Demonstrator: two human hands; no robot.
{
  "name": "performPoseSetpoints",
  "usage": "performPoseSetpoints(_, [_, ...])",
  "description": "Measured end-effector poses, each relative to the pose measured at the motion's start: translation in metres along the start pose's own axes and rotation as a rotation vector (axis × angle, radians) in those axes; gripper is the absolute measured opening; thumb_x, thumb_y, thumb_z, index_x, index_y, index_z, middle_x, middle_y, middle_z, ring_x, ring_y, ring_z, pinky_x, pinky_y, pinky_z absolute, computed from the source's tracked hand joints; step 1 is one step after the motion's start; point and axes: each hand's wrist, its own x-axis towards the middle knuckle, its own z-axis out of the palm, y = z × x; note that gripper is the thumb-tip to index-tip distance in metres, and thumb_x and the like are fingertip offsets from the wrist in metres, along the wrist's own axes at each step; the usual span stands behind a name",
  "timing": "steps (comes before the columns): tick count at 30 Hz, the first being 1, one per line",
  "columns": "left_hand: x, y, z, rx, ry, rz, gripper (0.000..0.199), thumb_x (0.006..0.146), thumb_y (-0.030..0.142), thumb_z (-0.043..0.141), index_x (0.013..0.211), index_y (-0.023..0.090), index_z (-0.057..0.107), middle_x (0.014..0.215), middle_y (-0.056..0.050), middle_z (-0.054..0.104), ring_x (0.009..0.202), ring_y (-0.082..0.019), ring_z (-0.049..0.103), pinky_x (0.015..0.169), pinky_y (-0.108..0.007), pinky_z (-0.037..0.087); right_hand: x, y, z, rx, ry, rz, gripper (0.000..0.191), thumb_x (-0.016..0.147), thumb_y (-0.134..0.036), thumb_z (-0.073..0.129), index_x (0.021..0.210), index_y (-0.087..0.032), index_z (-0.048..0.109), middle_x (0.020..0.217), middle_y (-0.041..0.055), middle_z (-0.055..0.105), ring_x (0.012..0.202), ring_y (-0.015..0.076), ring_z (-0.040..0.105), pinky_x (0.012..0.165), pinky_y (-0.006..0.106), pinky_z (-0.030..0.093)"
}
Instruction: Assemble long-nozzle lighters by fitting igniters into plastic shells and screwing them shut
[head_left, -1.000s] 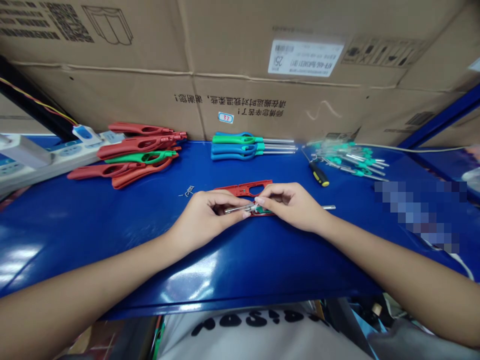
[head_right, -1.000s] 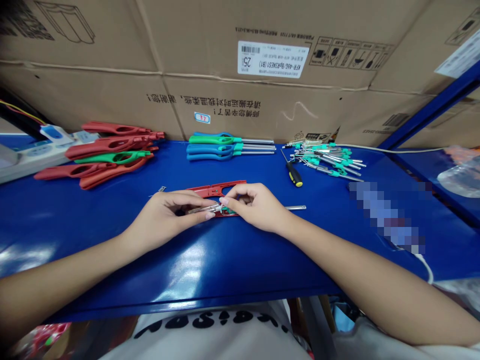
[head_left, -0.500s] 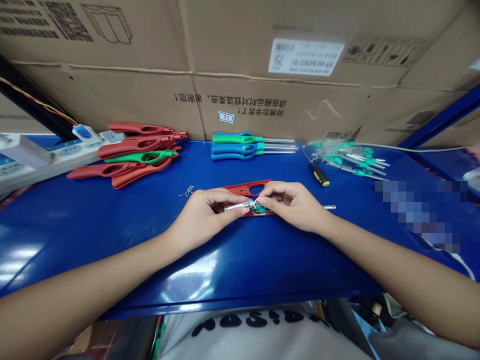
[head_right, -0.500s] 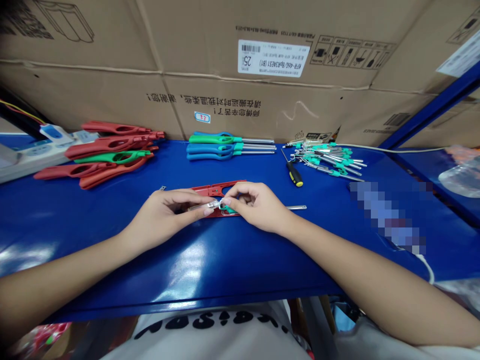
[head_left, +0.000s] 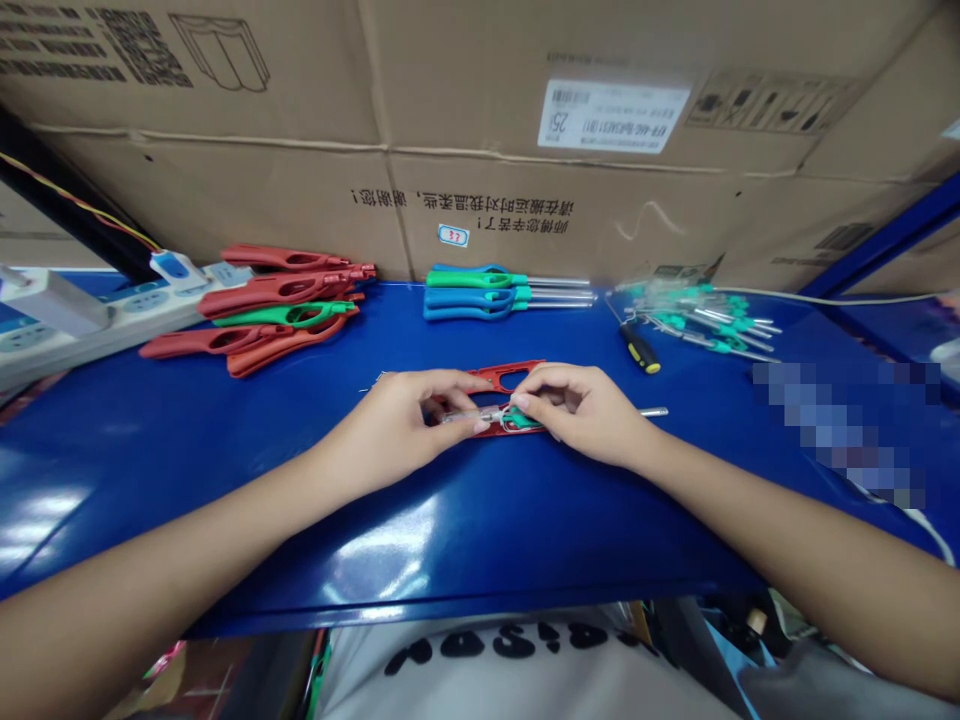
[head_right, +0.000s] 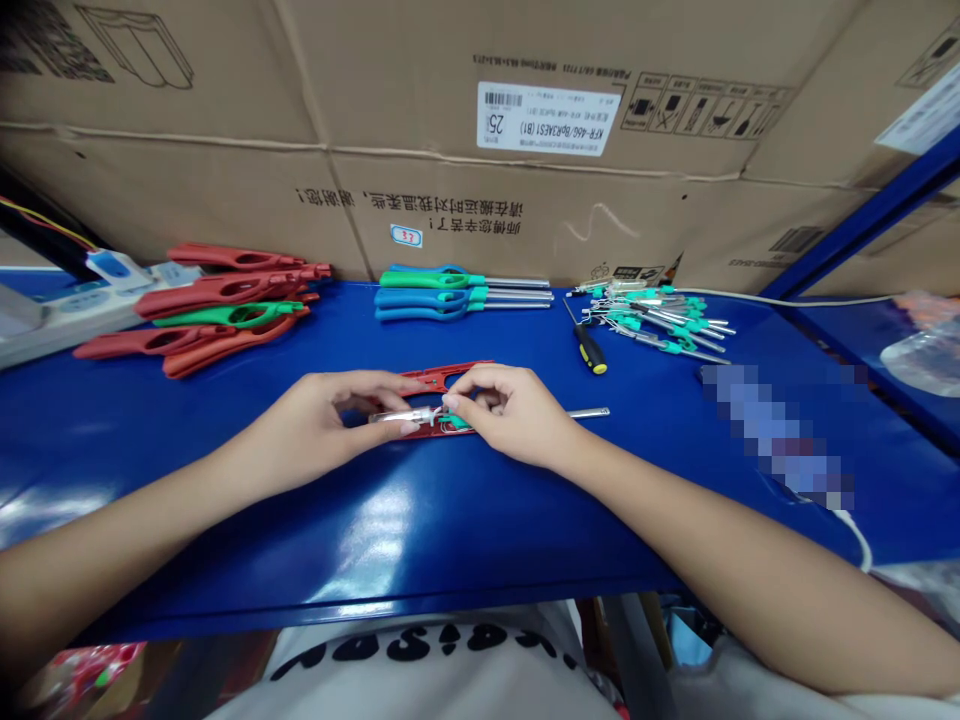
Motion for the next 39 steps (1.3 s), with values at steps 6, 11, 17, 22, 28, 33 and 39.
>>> performPoseSetpoints(6, [-0.003, 0.005, -0.01, 0.278, -0.028, 0.094, 0.015, 0.086, 0.035, 0.072, 0.093, 0.023, 0.078, 0.091, -0.003, 0.076, 0.084, -0.02, 0.068, 0.075, -0.031, 0.05, 0.0, -0.005, -0.002, 0.063, -0.021, 0.111, 0.027, 0.089, -0.043, 0.06, 0.089, -0.016, 0.064, 0.051, -0.0063, 0.051, 0.041, 0.0086, 0.044, 0.044, 0.024, 0.033])
performPoseSetpoints(11, [-0.003, -0.001, -0.005, 0.422, -0.047, 0.211, 0.012, 0.089, 0.032, 0.07, 0.093, 0.024, 0.078, 0.092, -0.002, 0.076, 0.09, -0.021, 0.064, 0.078, -0.033, 0.047, 0.0, -0.004, -0.001, 0.06, -0.018, 0.097, 0.025, 0.088, -0.04, 0.061, 0.088, -0.016, 0.065, 0.054, -0.0054, 0.053, 0.043, 0.0085, 0.044, 0.046, 0.024, 0.033])
performPoseSetpoints(17, [-0.003, -0.004, -0.003, 0.385, -0.067, 0.172, 0.014, 0.089, 0.029, 0.07, 0.098, 0.022, 0.077, 0.096, -0.002, 0.074, 0.078, -0.016, 0.065, 0.071, -0.028, 0.047, 0.001, -0.001, 0.0, 0.059, -0.018, 0.06, 0.025, 0.087, -0.04, 0.061, 0.088, -0.015, 0.066, 0.062, -0.0031, 0.055, 0.05, 0.0093, 0.047, 0.049, 0.025, 0.036])
performPoseSetpoints(22, [-0.004, -0.001, -0.006, 0.395, -0.06, 0.199, 0.017, 0.093, 0.031, 0.066, 0.101, 0.023, 0.079, 0.094, -0.003, 0.074, 0.076, -0.015, 0.066, 0.069, -0.028, 0.047, 0.001, 0.001, -0.001, 0.031, -0.015, 0.039, 0.026, 0.088, -0.04, 0.062, 0.09, -0.014, 0.067, 0.073, 0.0002, 0.058, 0.055, 0.0099, 0.048, 0.052, 0.026, 0.038])
performPoseSetpoints(28, [-0.003, -0.003, -0.007, 0.382, -0.073, 0.195, 0.013, 0.092, 0.027, 0.069, 0.096, 0.023, 0.08, 0.091, -0.003, 0.074, 0.078, -0.016, 0.068, 0.072, -0.029, 0.049, -0.001, 0.003, -0.002, -0.012, -0.013, -0.001, 0.025, 0.09, -0.036, 0.06, 0.092, -0.014, 0.07, 0.082, 0.0044, 0.063, 0.061, 0.0115, 0.052, 0.054, 0.026, 0.04])
performPoseSetpoints(33, [-0.004, -0.002, -0.007, 0.409, -0.074, 0.194, 0.012, 0.092, 0.026, 0.07, 0.097, 0.023, 0.08, 0.09, -0.003, 0.074, 0.079, -0.017, 0.069, 0.075, -0.029, 0.05, -0.005, 0.0, -0.004, -0.197, -0.053, -0.215, 0.022, 0.093, -0.025, 0.058, 0.105, -0.017, 0.074, 0.099, 0.0064, 0.071, 0.062, 0.0107, 0.058, 0.052, 0.025, 0.044])
performPoseSetpoints(39, [-0.006, -0.004, -0.007, 0.427, -0.076, 0.252, 0.014, 0.093, 0.025, 0.068, 0.098, 0.021, 0.08, 0.09, -0.004, 0.074, 0.08, -0.017, 0.069, 0.075, -0.028, 0.051, -0.016, -0.007, -0.009, -0.512, -0.181, -0.533, 0.028, 0.096, -0.017, 0.054, 0.119, -0.019, 0.07, 0.121, 0.0051, 0.074, 0.109, 0.0165, 0.07, 0.091, 0.029, 0.056])
